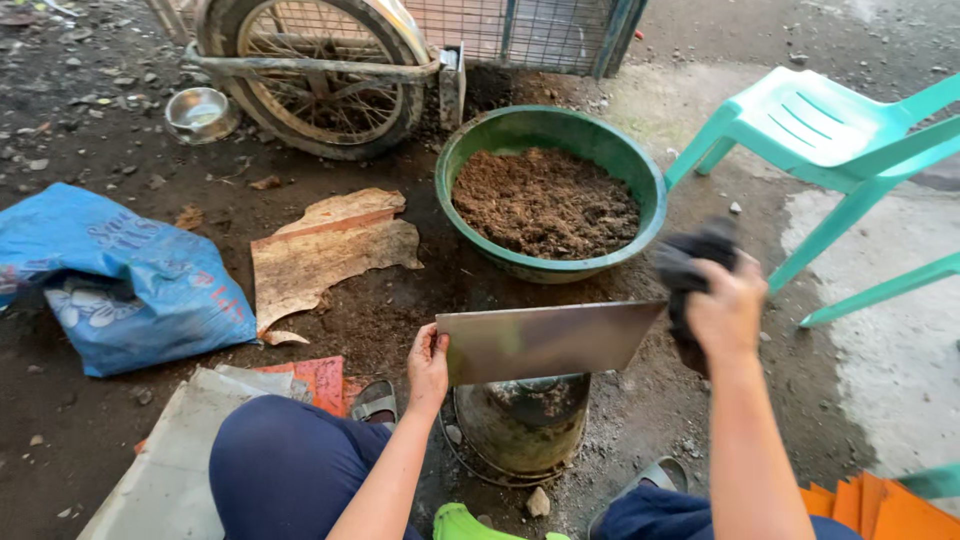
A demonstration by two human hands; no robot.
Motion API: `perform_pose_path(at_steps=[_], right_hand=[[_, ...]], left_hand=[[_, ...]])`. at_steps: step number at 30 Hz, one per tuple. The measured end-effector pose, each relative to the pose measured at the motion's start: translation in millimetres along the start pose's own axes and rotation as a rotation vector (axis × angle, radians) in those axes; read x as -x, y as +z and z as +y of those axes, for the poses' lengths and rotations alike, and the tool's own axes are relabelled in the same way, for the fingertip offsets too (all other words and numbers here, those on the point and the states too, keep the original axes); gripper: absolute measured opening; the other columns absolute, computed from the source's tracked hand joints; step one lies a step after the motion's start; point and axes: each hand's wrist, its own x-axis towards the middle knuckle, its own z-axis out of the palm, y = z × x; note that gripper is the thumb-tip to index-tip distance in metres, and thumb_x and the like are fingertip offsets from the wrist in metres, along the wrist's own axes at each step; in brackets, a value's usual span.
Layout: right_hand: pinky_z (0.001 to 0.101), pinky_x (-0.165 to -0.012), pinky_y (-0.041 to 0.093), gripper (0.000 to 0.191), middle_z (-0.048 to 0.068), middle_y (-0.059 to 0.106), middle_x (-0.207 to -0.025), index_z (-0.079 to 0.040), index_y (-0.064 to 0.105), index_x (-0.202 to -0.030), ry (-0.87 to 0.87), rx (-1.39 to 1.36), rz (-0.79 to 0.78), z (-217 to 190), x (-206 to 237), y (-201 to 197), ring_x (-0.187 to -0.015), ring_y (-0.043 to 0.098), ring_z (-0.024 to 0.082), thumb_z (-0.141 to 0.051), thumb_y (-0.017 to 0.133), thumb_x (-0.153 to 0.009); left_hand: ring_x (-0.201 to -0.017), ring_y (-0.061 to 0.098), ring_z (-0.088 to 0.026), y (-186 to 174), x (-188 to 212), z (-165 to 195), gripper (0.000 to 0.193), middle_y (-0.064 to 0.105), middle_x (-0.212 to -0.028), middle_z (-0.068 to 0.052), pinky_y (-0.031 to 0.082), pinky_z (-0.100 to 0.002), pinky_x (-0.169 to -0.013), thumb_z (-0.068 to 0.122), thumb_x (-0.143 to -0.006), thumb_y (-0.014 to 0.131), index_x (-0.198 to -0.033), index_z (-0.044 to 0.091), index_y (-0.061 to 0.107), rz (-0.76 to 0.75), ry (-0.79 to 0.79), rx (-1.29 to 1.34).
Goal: The person scrapes a fibrous material off a rectangular tile into a green basin, then wipes the tile with a dark cloth. They repeat this process for several tiles, stacking the cleaned ones to the side.
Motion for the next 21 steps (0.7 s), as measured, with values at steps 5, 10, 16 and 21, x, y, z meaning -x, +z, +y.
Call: perform_pose_path(at_steps=[5, 10, 16, 21], right_hand=[[0.0535, -0.096, 0.046, 0.011, 0.014, 0.061, -0.135, -0.019, 0.081, -0.088, -0.291, 0.049, -0.202, -170, 4, 32, -0.119, 0.055, 0.038, -0.016, 0.074, -0.079], [0.071, -0.092, 0.04, 0.021, 0.016, 0.033, -0.156, -0.017, 0.076, -0.098, -0.464, 0.255, -0.579, -242, 60, 100, -0.128, 0.04, 0.048, -0.02, 0.072, -0.077], [0.0723, -0.091, 0.038, 0.032, 0.012, 0.033, -0.16, -0.02, 0.075, -0.112, -0.543, 0.16, -0.389, -196, 90, 125, -0.13, 0.038, 0.047, -0.017, 0.07, -0.081], [0.0657, -0.095, 0.039, 0.029, 0.01, 0.04, -0.157, -0.024, 0.075, -0.11, -0.56, 0.066, -0.359, -160, 92, 117, -0.129, 0.041, 0.043, -0.021, 0.07, -0.081]], left_hand=[[-0.101, 0.057, -0.011, 8, 1, -7, 0.015, 0.065, -0.107, -0.001, 0.045, -0.024, -0.094, 0.003, -0.104, 0.055, -0.118, 0.003, 0.061, -0.054, 0.001, -0.051], [-0.099, 0.053, -0.01, 12, 0, -14, 0.034, 0.057, -0.106, 0.004, 0.045, -0.024, -0.088, -0.012, -0.093, 0.05, -0.12, 0.006, 0.059, 0.094, -0.014, 0.05], [-0.095, 0.053, -0.009, 8, 3, -23, 0.027, 0.058, -0.101, 0.002, 0.045, -0.023, -0.088, -0.015, -0.095, 0.054, -0.114, 0.004, 0.06, 0.031, 0.015, -0.092], [-0.095, 0.056, -0.008, 11, 4, -23, 0.024, 0.063, -0.102, 0.004, 0.046, -0.023, -0.088, -0.012, -0.094, 0.056, -0.111, 0.004, 0.063, 0.062, 0.013, -0.037]])
